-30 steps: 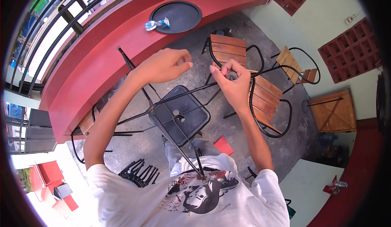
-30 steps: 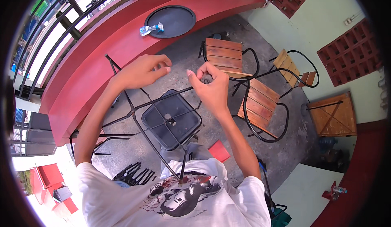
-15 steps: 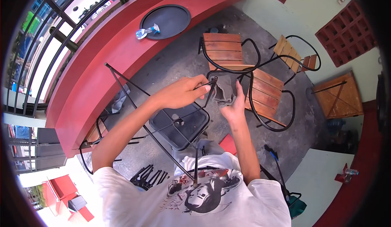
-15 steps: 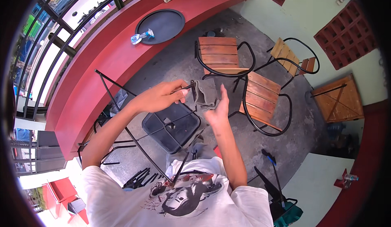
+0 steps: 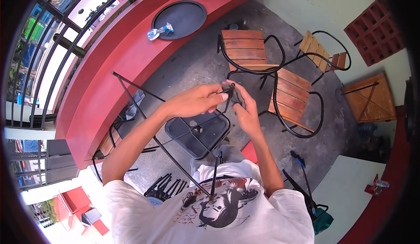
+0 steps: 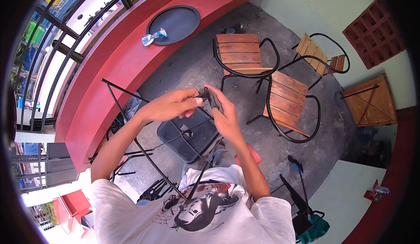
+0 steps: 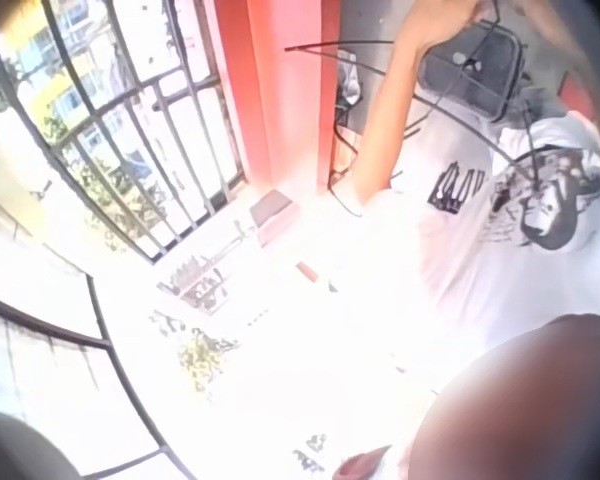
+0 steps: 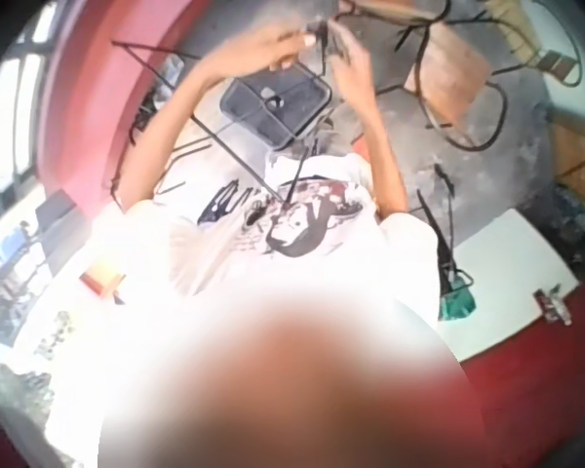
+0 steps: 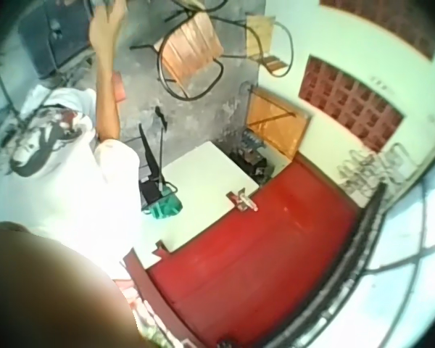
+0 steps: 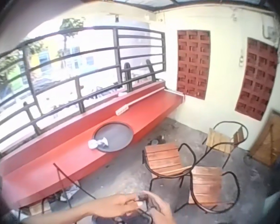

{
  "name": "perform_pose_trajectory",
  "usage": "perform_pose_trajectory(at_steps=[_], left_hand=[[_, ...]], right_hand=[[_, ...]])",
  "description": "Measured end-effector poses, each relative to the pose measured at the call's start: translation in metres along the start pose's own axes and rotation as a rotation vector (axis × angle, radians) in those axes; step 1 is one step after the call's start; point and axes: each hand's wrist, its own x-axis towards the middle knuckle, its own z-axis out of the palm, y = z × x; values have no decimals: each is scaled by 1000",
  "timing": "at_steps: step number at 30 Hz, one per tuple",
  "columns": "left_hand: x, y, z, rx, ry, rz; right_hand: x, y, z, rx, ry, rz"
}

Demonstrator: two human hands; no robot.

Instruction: Inspecting and repairing a metal chair frame in an outdoor seating area.

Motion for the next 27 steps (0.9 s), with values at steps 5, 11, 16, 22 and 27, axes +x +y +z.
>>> perform_pose_trajectory(at_steps=[5, 11, 16, 22, 27], left_hand=[[-4, -4, 2, 40, 54, 26], [-11, 4, 0, 60, 101, 52], [-6, -3, 11, 57, 111, 101], [-6, -2, 11, 80, 87, 107], [-3, -3, 7, -14, 10, 74]], right_hand=[[1, -10, 20, -213, 50, -44], [0, 95, 21, -127, 101, 142], [-4, 126, 2, -78, 5, 154], [42, 5, -23, -60, -401, 149], [59, 60, -32, 21, -691, 225]])
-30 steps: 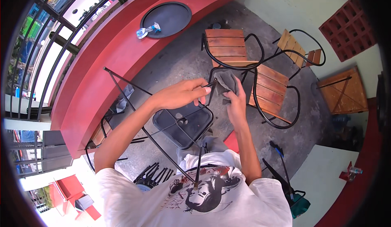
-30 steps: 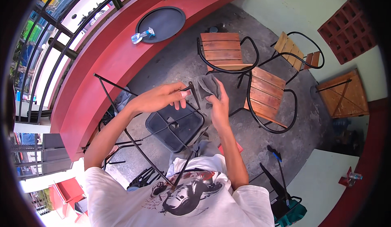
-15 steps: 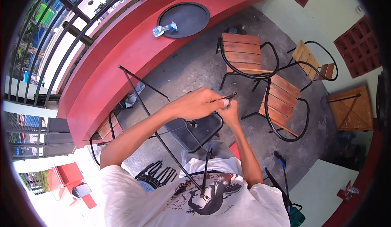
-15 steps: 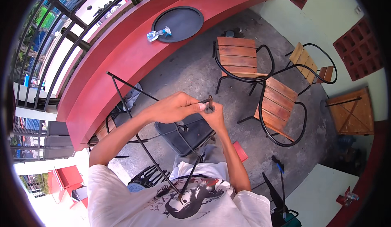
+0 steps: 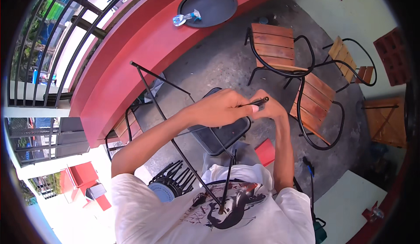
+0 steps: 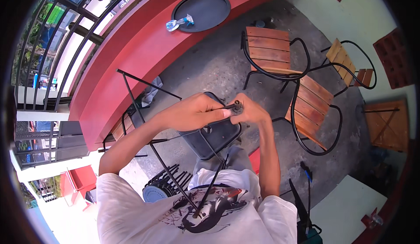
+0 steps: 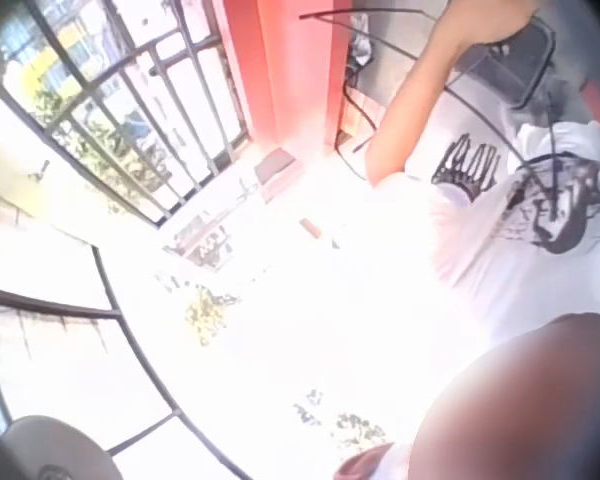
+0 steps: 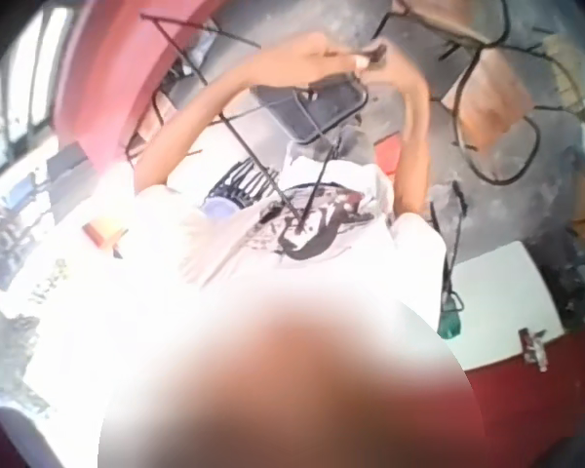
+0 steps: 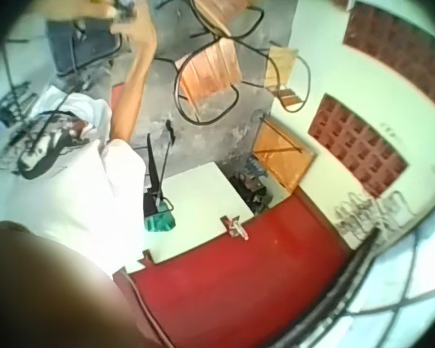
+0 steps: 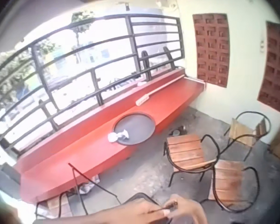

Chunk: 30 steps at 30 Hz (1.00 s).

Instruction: Inspecting and repairing a metal chair frame in an outdoor seating area.

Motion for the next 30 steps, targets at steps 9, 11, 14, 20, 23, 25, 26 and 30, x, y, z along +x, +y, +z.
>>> perform_pose_trajectory(at_steps=[9, 11, 14, 20, 23, 25, 26, 30], left_hand=[[1, 16, -5, 63, 8, -65], [1, 21, -4, 28, 44, -128], [-3, 16, -4, 82, 61, -162], [-2, 13, -3, 45, 68, -150], [-1, 12, -3, 27, 82, -117], [-3, 11, -3, 18, 98, -107], [-4, 12, -2, 7, 101, -104], [-4, 12, -2, 61, 100, -109]], right_hand=[[0, 264, 86, -37, 899, 197], [1, 279, 91, -209, 1017, 317], [11, 282, 98, -337, 1222, 133], [-23, 256, 85, -140, 872, 301], [-27, 262, 85, -248, 850, 196], [-27, 263, 82, -212, 793, 223], [-29, 262, 81, -210, 781, 220], [-40, 262, 63, -155, 630, 320]])
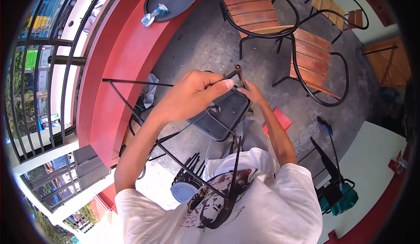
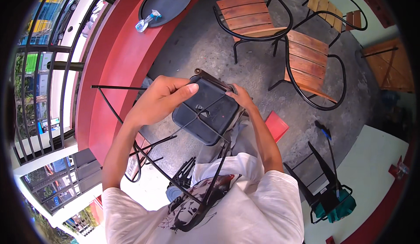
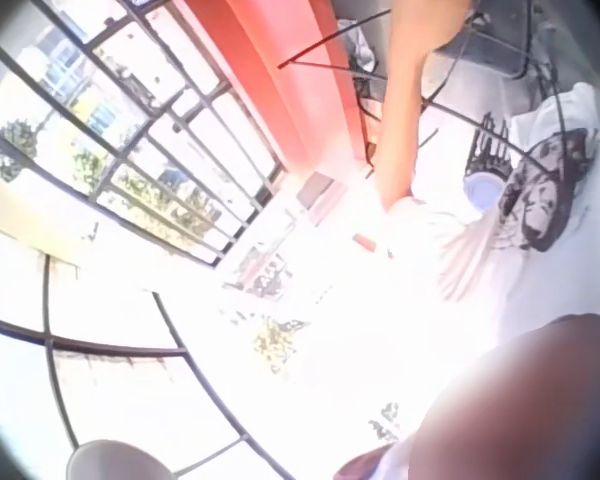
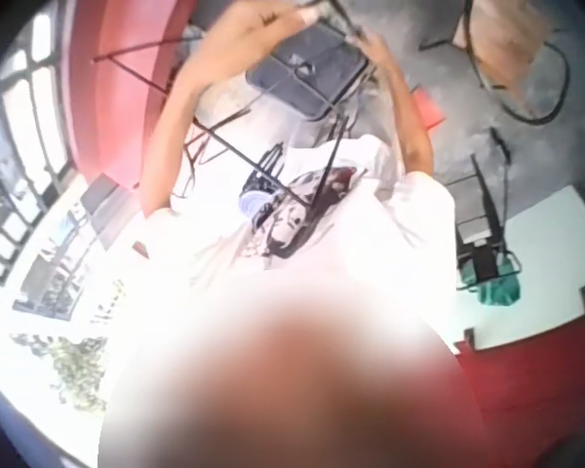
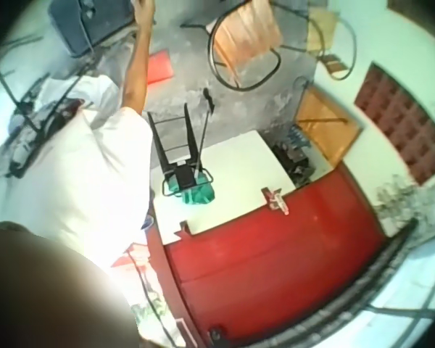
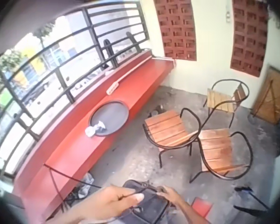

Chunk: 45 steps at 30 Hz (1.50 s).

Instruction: Inspecting and repairing a metal chair frame in an outdoor seating area.

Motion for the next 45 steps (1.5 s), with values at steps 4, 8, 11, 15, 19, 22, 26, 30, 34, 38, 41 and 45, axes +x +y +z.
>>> perform_pose_trajectory(at_steps=[4, 8, 11, 15, 19, 22, 26, 30, 34, 38, 41, 45], left_hand=[[-16, 12, 2, 481, 125, 160], [-61, 3, 13, 533, 147, 45], [-75, -4, 14, 482, 288, 109], [-83, -4, -3, 461, 476, 186], [-122, 0, -26, 438, 662, 140], [-136, 4, -42, 427, 740, 159], [-154, 15, -69, 450, 832, 342], [-173, 16, -104, 372, 859, 493], [-189, -9, -141, 269, 857, 621], [-183, -58, -182, -52, 917, 750], [-173, -88, -202, -322, 918, 766], [-151, -136, -215, -714, 888, 721]], right_hand=[[-7, 10, -14, -14, -54, -73], [-27, 12, -17, 24, -42, -54], [-32, 34, -23, 170, 59, -6], [-56, 87, -57, 444, 339, 237], [-91, 38, -34, 322, 37, 382], [-121, -31, -12, 547, 9, 447], [-146, -122, 13, 737, 114, 523], [-147, -156, 28, 738, 49, 412], [-163, -187, 24, 532, 103, 293], [-211, -263, -24, 226, 363, 158], [-258, -352, -42, 252, 541, 164], [-290, -420, -28, 220, 611, 153]])
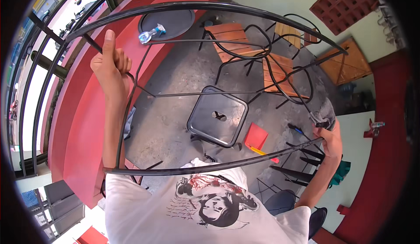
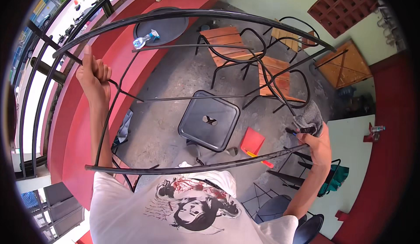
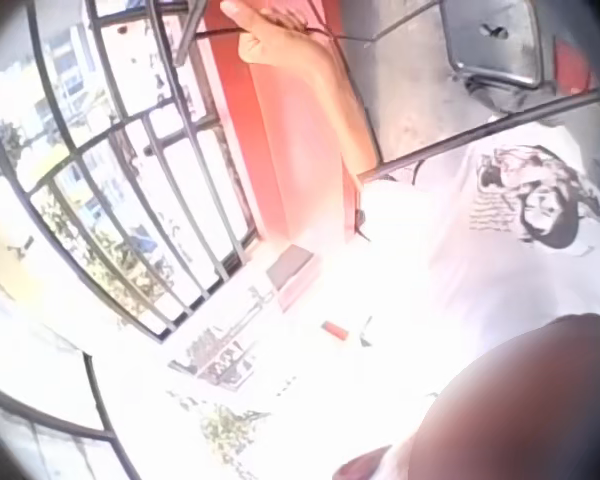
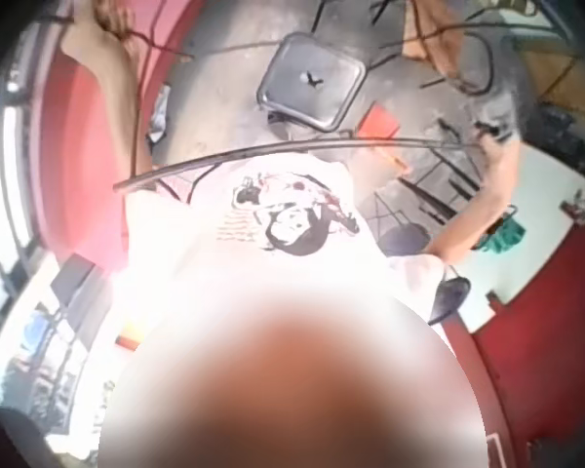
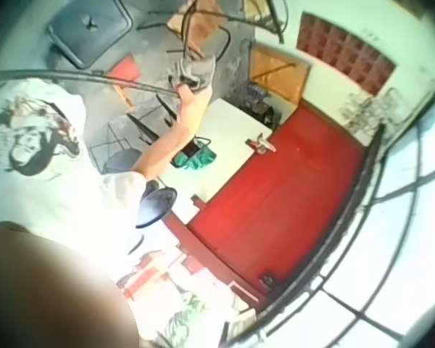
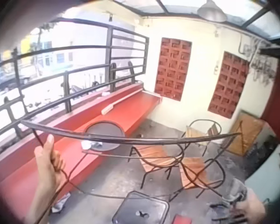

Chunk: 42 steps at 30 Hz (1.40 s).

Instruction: Inspecting and repairing a metal chair frame in an outdoor seating area.

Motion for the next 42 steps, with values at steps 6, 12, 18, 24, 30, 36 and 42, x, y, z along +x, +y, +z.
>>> perform_pose_trajectory(at_steps=[6, 12, 18, 24, 30, 36, 42], left_hand=[[-3, -74, -14, -301, 4, -318], [-22, -187, -5, -522, 145, -409], [-93, -303, 12, -487, 37, -855], [-144, -365, 16, -478, -123, -1139], [-214, -430, 21, -457, -132, -1293], [-259, -465, 4, -523, 25, -1465], [-261, -463, -8, -376, -41, -1628]], right_hand=[[-52, -16, 15, -14, 11, -34], [-92, -8, 62, -139, 117, -246], [-126, -9, 98, -544, 212, -519], [-167, -16, 147, -633, 278, -434], [-179, -11, 184, -652, 359, -331], [-165, 8, 216, -685, 405, -246], [-155, 13, 248, -653, 496, -121]])
